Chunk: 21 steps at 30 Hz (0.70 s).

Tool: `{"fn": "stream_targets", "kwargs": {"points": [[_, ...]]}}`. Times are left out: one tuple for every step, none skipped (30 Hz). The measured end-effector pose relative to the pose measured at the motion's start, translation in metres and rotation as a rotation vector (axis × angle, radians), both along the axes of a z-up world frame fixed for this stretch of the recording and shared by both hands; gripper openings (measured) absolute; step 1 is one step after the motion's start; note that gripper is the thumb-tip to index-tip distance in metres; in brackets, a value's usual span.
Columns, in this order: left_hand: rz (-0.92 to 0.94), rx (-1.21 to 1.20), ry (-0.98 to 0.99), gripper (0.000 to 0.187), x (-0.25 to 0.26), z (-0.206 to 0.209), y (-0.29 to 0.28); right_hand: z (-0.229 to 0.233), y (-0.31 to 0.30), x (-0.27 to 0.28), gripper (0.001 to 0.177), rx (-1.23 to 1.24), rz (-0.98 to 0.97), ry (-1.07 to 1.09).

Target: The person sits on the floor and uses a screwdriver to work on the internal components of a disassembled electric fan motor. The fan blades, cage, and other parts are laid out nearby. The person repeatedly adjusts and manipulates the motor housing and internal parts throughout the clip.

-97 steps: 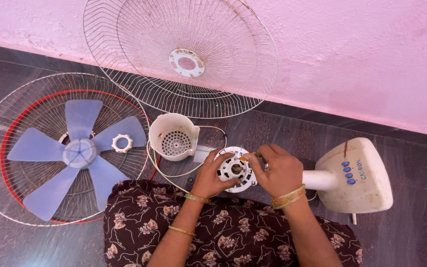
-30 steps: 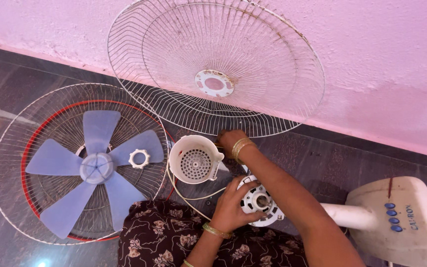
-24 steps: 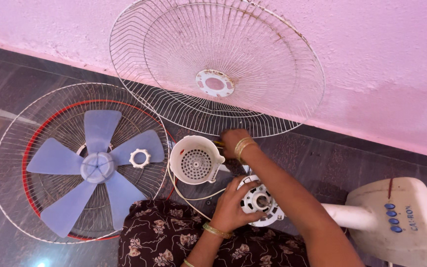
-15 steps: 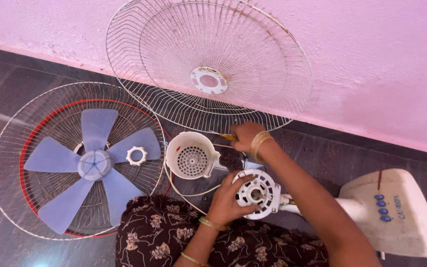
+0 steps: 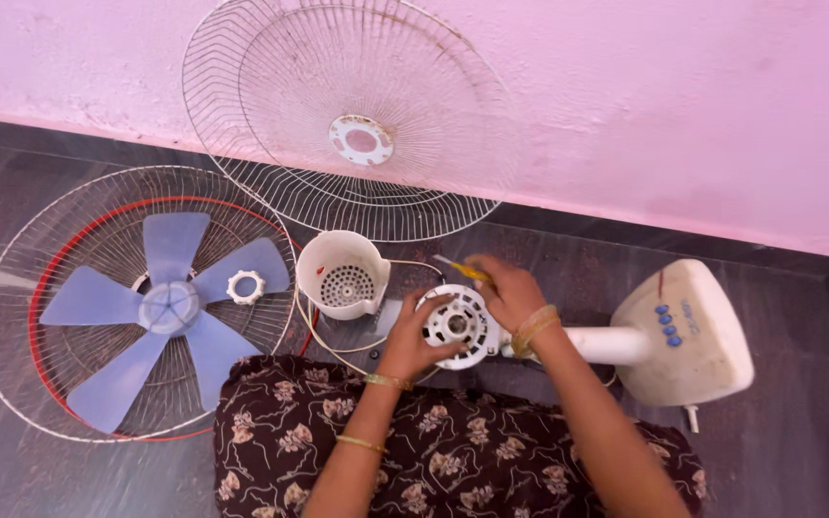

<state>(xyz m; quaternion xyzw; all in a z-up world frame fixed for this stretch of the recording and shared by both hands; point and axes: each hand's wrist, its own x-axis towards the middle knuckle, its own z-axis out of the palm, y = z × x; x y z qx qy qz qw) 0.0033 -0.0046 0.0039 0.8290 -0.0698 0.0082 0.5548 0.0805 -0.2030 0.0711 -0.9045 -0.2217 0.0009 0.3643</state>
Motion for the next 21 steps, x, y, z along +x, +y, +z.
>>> {"fn": "stream_targets", "kwargs": {"points": [[0.004, -0.003, 0.01, 0.082, 0.001, -0.001, -0.002, -0.002, -0.005, -0.01, 0.038, -0.047, -0.068, 0.019], [0.006, -0.005, 0.022, 0.082, 0.0, -0.001, -0.002, -0.006, -0.01, -0.023, 0.041, -0.091, -0.137, 0.042], [0.009, -0.006, 0.035, 0.082, -0.001, -0.002, -0.003, -0.011, -0.014, -0.033, 0.046, -0.135, -0.206, 0.065], [0.014, -0.015, 0.037, 0.082, -0.001, -0.004, -0.004, -0.017, -0.017, -0.042, 0.043, -0.137, -0.222, 0.023], [0.019, -0.024, 0.039, 0.081, 0.0, -0.005, -0.004, -0.026, -0.019, -0.047, 0.04, -0.139, -0.238, -0.018], [0.022, -0.032, 0.046, 0.081, -0.001, -0.008, -0.005, -0.035, -0.019, -0.052, 0.038, -0.141, -0.257, -0.055], [0.021, -0.033, 0.043, 0.081, -0.001, -0.011, -0.005, -0.043, -0.018, -0.054, 0.039, -0.162, -0.275, -0.058], [0.019, -0.034, 0.039, 0.081, 0.0, -0.013, -0.005, -0.052, -0.014, -0.054, 0.04, -0.183, -0.295, -0.062], [0.017, -0.035, 0.035, 0.081, 0.001, -0.015, -0.005, -0.058, -0.012, -0.056, 0.041, -0.205, -0.315, -0.066], [0.02, -0.028, 0.035, 0.081, 0.001, -0.017, -0.005, -0.063, -0.011, -0.059, 0.038, -0.183, -0.325, -0.07], [0.024, -0.02, 0.035, 0.082, 0.001, -0.019, -0.006, -0.067, -0.008, -0.061, 0.036, -0.161, -0.335, -0.075], [0.031, -0.012, 0.033, 0.082, 0.001, -0.021, -0.005, -0.068, -0.007, -0.062, 0.034, -0.138, -0.341, -0.082], [0.034, -0.018, 0.006, 0.082, 0.002, -0.022, -0.005, -0.067, -0.007, -0.062, 0.037, -0.138, -0.342, -0.074], [0.033, -0.025, -0.022, 0.082, 0.004, -0.024, -0.006, -0.066, -0.006, -0.06, 0.04, -0.138, -0.347, -0.067], [0.032, -0.031, -0.049, 0.082, 0.006, -0.026, -0.006, -0.065, -0.007, -0.059, 0.044, -0.138, -0.351, -0.06], [0.033, -0.038, -0.042, 0.082, 0.007, -0.027, -0.007, -0.064, -0.006, -0.06, 0.045, -0.151, -0.371, -0.038], [0.035, -0.046, -0.035, 0.082, 0.009, -0.028, -0.008, -0.064, -0.002, -0.061, 0.047, -0.164, -0.392, -0.016], [0.038, -0.051, -0.026, 0.083, 0.009, -0.031, -0.008, -0.066, 0.0, -0.063, 0.048, -0.176, -0.41, 0.008], [0.04, -0.048, -0.051, 0.083, 0.01, -0.033, -0.008, -0.068, -0.001, -0.062, 0.047, -0.16, -0.412, 0.004], [0.041, -0.044, -0.072, 0.083, 0.01, -0.035, -0.008, -0.07, -0.001, -0.061, 0.047, -0.143, -0.415, 0.003], [0.041, -0.04, -0.094, 0.083, 0.008, -0.036, -0.008, -0.072, -0.001, -0.062, 0.046, -0.127, -0.419, 0.001]]}}
